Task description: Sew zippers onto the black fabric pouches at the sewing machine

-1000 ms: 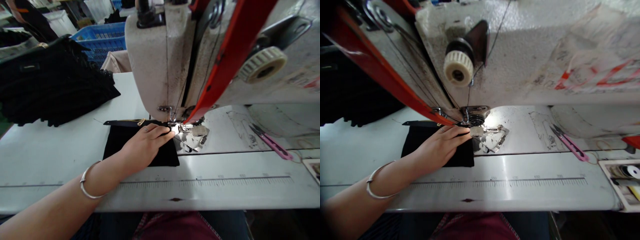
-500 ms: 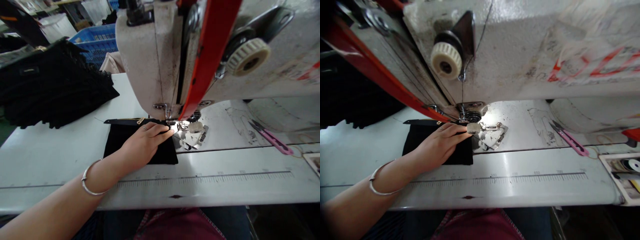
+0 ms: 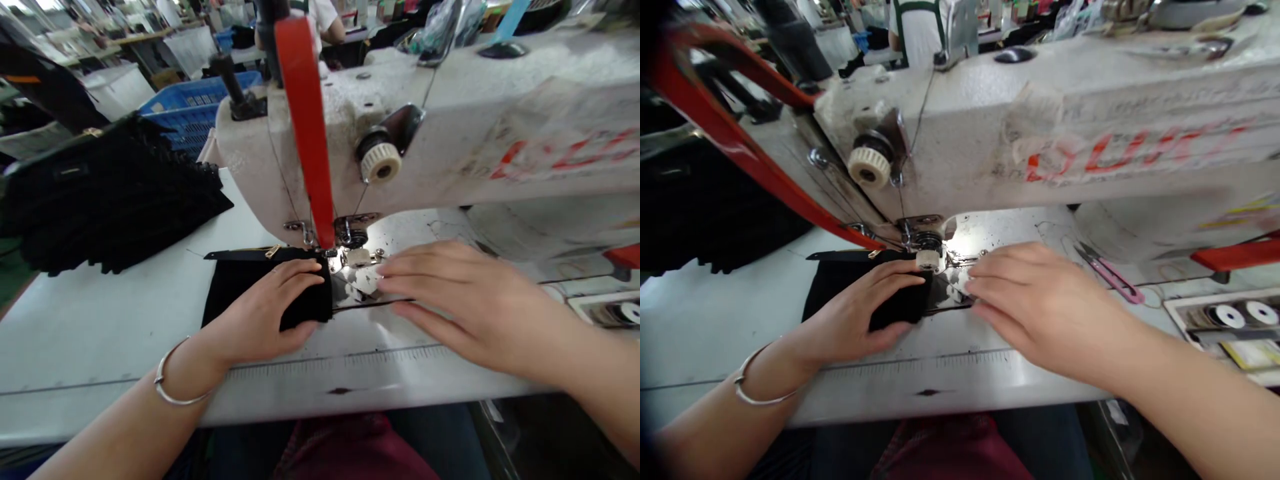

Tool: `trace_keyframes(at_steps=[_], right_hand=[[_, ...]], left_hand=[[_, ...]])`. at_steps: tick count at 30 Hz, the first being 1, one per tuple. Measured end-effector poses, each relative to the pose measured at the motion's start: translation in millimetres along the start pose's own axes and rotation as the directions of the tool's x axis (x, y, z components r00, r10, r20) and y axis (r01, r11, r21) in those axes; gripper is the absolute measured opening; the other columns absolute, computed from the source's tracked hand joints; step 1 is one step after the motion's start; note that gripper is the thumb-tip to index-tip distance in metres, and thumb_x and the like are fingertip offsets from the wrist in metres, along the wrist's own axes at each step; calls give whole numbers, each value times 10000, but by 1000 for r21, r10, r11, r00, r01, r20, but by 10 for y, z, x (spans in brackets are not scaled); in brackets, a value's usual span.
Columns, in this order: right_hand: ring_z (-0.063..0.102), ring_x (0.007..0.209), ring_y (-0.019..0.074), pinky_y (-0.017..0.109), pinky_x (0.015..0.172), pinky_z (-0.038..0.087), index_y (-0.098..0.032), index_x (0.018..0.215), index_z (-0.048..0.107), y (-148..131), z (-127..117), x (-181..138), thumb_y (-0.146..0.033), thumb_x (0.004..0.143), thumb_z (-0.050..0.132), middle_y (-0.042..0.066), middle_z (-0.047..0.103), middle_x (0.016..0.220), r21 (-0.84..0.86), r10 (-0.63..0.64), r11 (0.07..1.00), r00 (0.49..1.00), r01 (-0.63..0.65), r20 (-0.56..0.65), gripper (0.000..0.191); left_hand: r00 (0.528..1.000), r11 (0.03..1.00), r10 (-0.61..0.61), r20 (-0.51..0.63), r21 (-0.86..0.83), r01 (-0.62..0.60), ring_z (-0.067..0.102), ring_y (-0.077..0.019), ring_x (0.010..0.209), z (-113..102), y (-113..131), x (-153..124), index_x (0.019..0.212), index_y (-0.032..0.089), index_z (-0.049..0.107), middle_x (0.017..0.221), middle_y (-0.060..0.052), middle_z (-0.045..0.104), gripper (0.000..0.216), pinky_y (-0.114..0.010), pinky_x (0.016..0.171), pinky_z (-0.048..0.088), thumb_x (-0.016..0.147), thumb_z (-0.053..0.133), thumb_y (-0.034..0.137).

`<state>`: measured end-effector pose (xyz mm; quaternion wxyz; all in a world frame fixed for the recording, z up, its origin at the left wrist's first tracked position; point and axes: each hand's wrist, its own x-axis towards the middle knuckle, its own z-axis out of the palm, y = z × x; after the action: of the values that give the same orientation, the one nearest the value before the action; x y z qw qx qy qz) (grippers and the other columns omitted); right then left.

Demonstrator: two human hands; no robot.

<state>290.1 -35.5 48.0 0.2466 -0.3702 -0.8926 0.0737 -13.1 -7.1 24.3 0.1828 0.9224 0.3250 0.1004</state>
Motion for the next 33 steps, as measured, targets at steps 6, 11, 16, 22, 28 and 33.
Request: trace_keyframes(at_steps=[6, 11, 16, 22, 28, 33], right_hand=[[565, 1079, 280, 459, 933, 451, -155, 1189, 630, 121, 567, 470, -290, 944, 543, 113, 636, 1181, -115, -40, 991, 977, 65, 208, 293], [565, 1060, 267, 430, 919, 450, -175, 1230, 605, 113, 629, 452, -275, 966, 484, 109, 628, 1189, -89, -17, 995, 987, 32, 163, 307], [542, 1126, 287, 446, 949, 442, -175, 1218, 610, 115, 672, 431, -269, 952, 509, 110, 614, 1225, -61, -10, 998, 991, 18, 131, 299], [527, 1145, 304, 464, 937, 447, -172, 1214, 615, 141, 689, 430, -276, 933, 541, 125, 608, 1228, -71, 9, 997, 990, 1, 138, 309], [529, 1134, 297, 460, 935, 441, -179, 1192, 628, 139, 675, 442, -285, 935, 541, 120, 620, 1191, -65, 30, 998, 989, -21, 144, 291], [529, 1138, 303, 471, 950, 426, -187, 1171, 633, 139, 681, 458, -292, 924, 553, 116, 633, 1150, -55, 44, 998, 987, -35, 157, 280]], left_hand=[[1000, 998, 19, -3, 57, -19, 387, -308, 1346, 42, 56, 51, 1414, 143, 413, 1423, -152, 434, 666, -521, 1125, 376, 767, 568, 174], [999, 998, 4, -33, 65, -2, 415, -320, 1313, 98, 76, 74, 1361, 152, 484, 1395, -141, 461, 647, -519, 1103, 401, 728, 607, 211], [999, 997, 7, -43, 71, -4, 436, -316, 1293, 101, 71, 68, 1363, 136, 479, 1397, -148, 457, 657, -511, 1092, 411, 722, 601, 211], [999, 999, 11, -44, 47, -8, 449, -318, 1274, 83, 71, 88, 1348, 138, 501, 1365, -143, 484, 647, -510, 1084, 417, 714, 611, 213], [999, 998, 13, -45, 65, -10, 440, -315, 1271, 83, 63, 96, 1349, 128, 504, 1361, -141, 479, 632, -512, 1102, 396, 728, 590, 208], [998, 997, 21, -59, 78, -17, 438, -326, 1260, 91, 50, 111, 1330, 111, 515, 1341, -150, 488, 631, -522, 1091, 406, 711, 596, 201]])
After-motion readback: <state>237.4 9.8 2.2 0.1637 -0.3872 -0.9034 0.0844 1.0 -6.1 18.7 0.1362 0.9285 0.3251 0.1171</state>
